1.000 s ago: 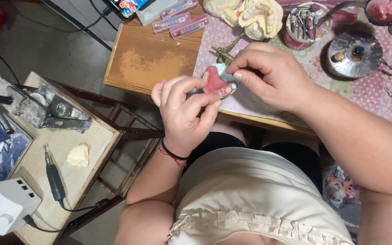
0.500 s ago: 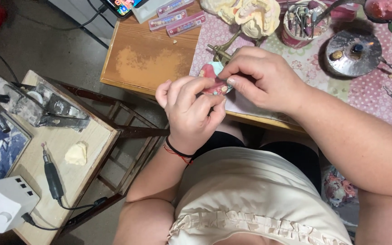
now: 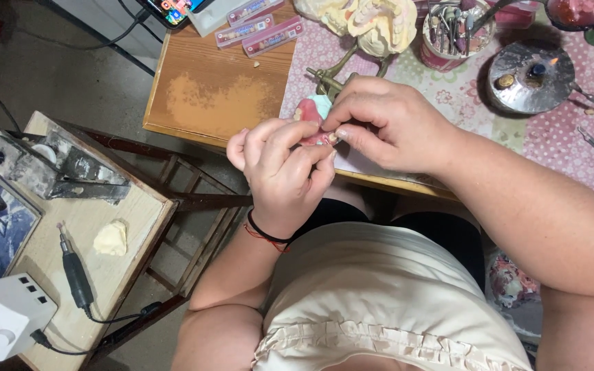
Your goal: The person is using pliers and a dental probe to adjust and shape components on a dental mold at a laboratory bench.
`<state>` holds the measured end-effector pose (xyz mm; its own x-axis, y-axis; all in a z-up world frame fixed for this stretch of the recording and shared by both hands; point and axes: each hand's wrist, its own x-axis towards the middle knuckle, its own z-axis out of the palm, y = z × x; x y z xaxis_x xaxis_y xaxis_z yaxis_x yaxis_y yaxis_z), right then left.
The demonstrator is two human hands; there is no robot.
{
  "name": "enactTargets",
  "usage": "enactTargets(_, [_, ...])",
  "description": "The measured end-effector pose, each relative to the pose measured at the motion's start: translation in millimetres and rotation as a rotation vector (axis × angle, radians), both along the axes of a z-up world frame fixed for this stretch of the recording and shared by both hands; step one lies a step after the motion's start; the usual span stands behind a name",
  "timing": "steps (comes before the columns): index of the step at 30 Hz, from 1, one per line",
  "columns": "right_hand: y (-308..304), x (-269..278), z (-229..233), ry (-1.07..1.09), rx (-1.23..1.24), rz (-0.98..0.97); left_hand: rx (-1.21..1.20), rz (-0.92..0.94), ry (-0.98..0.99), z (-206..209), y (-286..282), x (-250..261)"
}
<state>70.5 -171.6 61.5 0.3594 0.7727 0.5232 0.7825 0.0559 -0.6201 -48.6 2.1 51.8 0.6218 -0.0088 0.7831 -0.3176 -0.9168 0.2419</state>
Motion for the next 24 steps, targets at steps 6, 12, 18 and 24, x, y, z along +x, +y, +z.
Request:
enactTargets(6, [-1.4,2.2,-1.7,0.009,-0.022,0.014,0.016,0.008,0.003,-0.3,1.5,-1.3])
enactTargets(12, [-1.7,3.0,-2.2,0.028,-0.040,0.039,-0.042,-0.051,0.013,-8.0,3.0,-1.9])
enactTargets(18, [-2.1,3.2,-2.3,0.034,-0.049,0.038,-0.116,-0.029,-0.007,-24.2,0.5,-0.9])
enactTargets(24, [-2.2,3.5,-2.2,0.028,-0.045,0.047,-0.136,-0.009,-0.016,-29.0,-2.0,1.1])
